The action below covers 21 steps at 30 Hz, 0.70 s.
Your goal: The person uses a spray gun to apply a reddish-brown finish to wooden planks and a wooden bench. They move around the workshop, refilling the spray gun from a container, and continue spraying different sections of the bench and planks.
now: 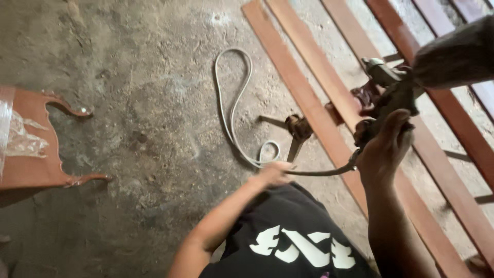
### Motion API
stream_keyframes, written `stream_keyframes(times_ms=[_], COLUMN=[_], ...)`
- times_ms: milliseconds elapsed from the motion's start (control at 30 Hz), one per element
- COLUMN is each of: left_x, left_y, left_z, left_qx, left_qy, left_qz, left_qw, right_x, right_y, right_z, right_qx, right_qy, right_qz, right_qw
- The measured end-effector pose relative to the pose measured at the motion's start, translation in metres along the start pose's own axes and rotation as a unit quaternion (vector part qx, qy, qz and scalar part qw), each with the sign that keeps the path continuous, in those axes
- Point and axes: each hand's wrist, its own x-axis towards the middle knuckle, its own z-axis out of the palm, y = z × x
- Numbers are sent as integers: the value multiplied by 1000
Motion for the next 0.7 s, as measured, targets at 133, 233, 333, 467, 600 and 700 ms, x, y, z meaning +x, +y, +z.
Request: stream_keyframes(times_ms=[133,233,333,467,600,700], left_x=[-5,-14,-7,20,51,79], left_y=[-17,2,37,59,49,25], left_z=[-88,-147,-193,-232,-276,-311], left_qx=[177,73,86,170,208,186], left_qy=[37,38,105,175,189,157], left_qz=[-252,-354,-251,-132,-82,-87], left_qw=[951,932,959,961,956,966], right_x=[75,105,132,168,202,231], right_y=[33,80,126,172,187,192], right_z=[-23,-34,-19,36,100,153], right_qx=[42,45,84,-43,-151,-190], right_qy=[42,58,48,93,85,99], right_qz=[8,44,39,23,4,10], right_qw=[998,996,994,995,985,977])
